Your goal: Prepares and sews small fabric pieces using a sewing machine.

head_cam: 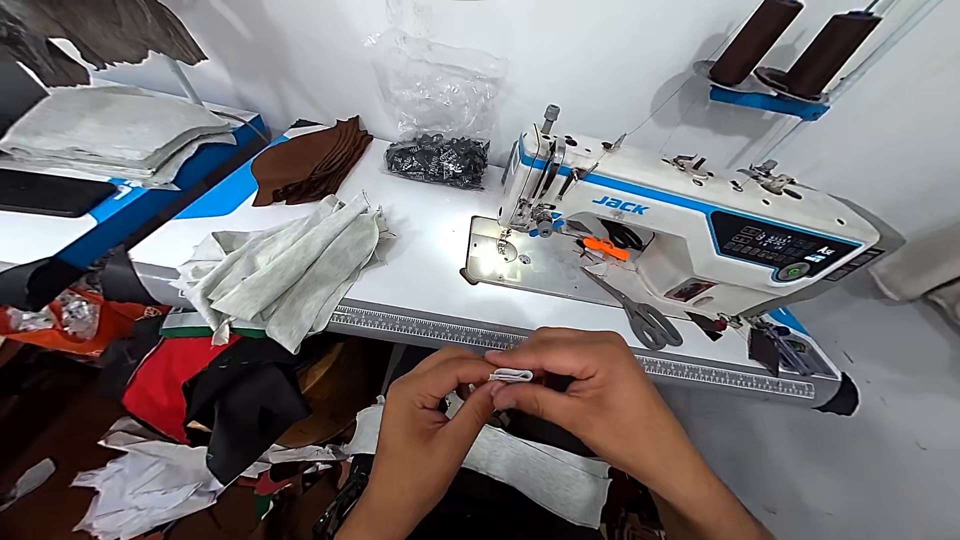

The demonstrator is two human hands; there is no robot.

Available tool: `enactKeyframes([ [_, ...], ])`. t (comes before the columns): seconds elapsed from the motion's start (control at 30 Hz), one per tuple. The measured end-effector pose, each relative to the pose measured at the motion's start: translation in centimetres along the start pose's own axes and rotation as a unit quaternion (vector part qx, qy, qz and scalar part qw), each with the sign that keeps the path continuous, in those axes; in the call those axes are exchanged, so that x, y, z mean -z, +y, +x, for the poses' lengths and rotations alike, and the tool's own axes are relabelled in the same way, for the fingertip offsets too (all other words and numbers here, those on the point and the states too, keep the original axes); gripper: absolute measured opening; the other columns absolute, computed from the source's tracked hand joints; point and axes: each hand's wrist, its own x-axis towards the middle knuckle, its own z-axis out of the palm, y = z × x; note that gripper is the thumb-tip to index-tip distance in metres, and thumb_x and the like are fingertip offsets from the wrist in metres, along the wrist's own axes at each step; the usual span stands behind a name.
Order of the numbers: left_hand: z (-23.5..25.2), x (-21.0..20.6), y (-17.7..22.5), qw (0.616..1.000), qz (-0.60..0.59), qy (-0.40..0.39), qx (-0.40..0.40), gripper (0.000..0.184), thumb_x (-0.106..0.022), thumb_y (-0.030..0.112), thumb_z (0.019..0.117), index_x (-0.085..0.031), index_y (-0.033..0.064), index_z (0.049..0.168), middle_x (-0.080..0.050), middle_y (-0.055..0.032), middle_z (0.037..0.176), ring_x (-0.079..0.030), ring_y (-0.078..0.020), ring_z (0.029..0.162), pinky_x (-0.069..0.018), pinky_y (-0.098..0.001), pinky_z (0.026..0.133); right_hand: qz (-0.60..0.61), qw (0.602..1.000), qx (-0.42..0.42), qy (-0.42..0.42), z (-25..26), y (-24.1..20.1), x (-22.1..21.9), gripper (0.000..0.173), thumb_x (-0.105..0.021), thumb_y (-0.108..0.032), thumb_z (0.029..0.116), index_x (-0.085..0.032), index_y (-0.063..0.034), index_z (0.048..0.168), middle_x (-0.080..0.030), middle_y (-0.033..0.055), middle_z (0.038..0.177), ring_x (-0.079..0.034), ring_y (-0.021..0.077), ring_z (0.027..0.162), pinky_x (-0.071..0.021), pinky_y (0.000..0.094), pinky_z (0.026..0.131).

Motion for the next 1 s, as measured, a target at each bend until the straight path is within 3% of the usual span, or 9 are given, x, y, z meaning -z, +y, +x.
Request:
enactKeyframes([
  [0.1, 0.1, 0.1, 0.1, 0.999, -0.033, 0.0, 0.014, 0.01, -0.074, 0.019, 0.0941, -0.076, 0.0098, 0.097, -0.072, -0.0034, 0.091, -0.068, -0.0126, 0.082, -0.0594, -0.0253, 0.075, -0.017, 1.0, 0.017, 0.011, 0.2, -0.1, 0.3, 0.015, -0.077, -0.026, 0.0922, -0.083, -0.0169, 0.103, -0.072, -0.0084, 0.085, -0.066, 0.0019, 0.075, -0.0571, 0.0167, 0.062],
  [0.2, -0.1, -0.1, -0.5, 0.996, -0.084, -0.01, 0.031, 0.018, -0.079, 0.018, 0.0902, -0.069, 0.0119, 0.104, -0.072, -0.0046, 0.097, -0.071, -0.0154, 0.093, -0.0599, -0.0306, 0.087, -0.002, 1.0, 0.015, 0.014, 0.4, -0.3, 0.9, 0.012, -0.075, -0.023, 0.0943, -0.082, -0.0155, 0.1, -0.073, -0.0064, 0.086, -0.067, 0.0045, 0.076, -0.0583, 0.0187, 0.064],
  [0.27, -0.2, -0.3, -1.0, 0.994, -0.1, -0.023, 0.024, 0.02, -0.08, 0.019, 0.0892, -0.066, 0.0132, 0.102, -0.072, -0.0035, 0.103, -0.069, -0.0145, 0.099, -0.0586, -0.0305, 0.09, 0.016, 1.0, 0.011, 0.01, 0.5, -0.5, 1.5, 0.012, -0.074, -0.022, 0.0948, -0.082, -0.0141, 0.1, -0.073, -0.0046, 0.088, -0.068, 0.0061, 0.077, -0.0595, 0.0199, 0.066],
  [0.37, -0.6, -1.0, -1.4, 0.993, -0.114, -0.029, -0.005, 0.019, -0.081, 0.018, 0.0888, -0.066, 0.0113, 0.098, -0.072, -0.0042, 0.107, -0.069, -0.0136, 0.104, -0.0587, -0.0292, 0.09, 0.039, 0.999, 0.011, 0.008, 0.5, -0.5, 2.2, 0.014, -0.074, -0.022, 0.0952, -0.082, -0.0137, 0.102, -0.073, -0.0024, 0.088, -0.068, 0.0069, 0.076, -0.0582, 0.0191, 0.064],
  [0.63, -0.9, -2.3, -1.1, 0.989, -0.113, -0.018, -0.092, 0.014, -0.078, 0.016, 0.0922, -0.073, 0.0074, 0.102, -0.072, -0.005, 0.109, -0.068, -0.0119, 0.107, -0.0586, -0.0274, 0.091, 0.113, 0.994, 0.013, -0.006, 0.3, -0.2, 3.0, 0.017, -0.072, -0.024, 0.0968, -0.08, -0.0111, 0.103, -0.075, 0.0029, 0.091, -0.069, 0.008, 0.077, -0.0591, 0.0193, 0.067],
  [0.8, -1.0, -2.4, -0.4, 0.99, -0.101, 0.043, -0.087, 0.007, -0.076, 0.013, 0.0934, -0.074, 0.0059, 0.094, -0.072, -0.0059, 0.099, -0.07, -0.0101, 0.093, -0.0602, -0.0226, 0.077, 0.105, 0.994, 0.01, 0.026, 0.1, -0.2, 3.3, 0.015, -0.073, -0.023, 0.0956, -0.081, -0.0119, 0.103, -0.076, 0.0032, 0.089, -0.07, 0.0079, 0.073, -0.06, 0.0193, 0.066],
  [1.0, -0.7, -2.1, -0.2, 0.99, -0.112, 0.07, -0.051, 0.01, -0.079, 0.008, 0.0893, -0.07, 0.0059, 0.085, -0.073, -0.0058, 0.094, -0.07, -0.0083, 0.083, -0.0603, -0.0205, 0.071, 0.039, 0.996, 0.002, 0.077, -0.1, 0.2, 2.5, 0.013, -0.075, -0.026, 0.094, -0.079, -0.014, 0.098, -0.074, -0.0005, 0.082, -0.069, 0.0089, 0.068, -0.0594, 0.0206, 0.061],
])
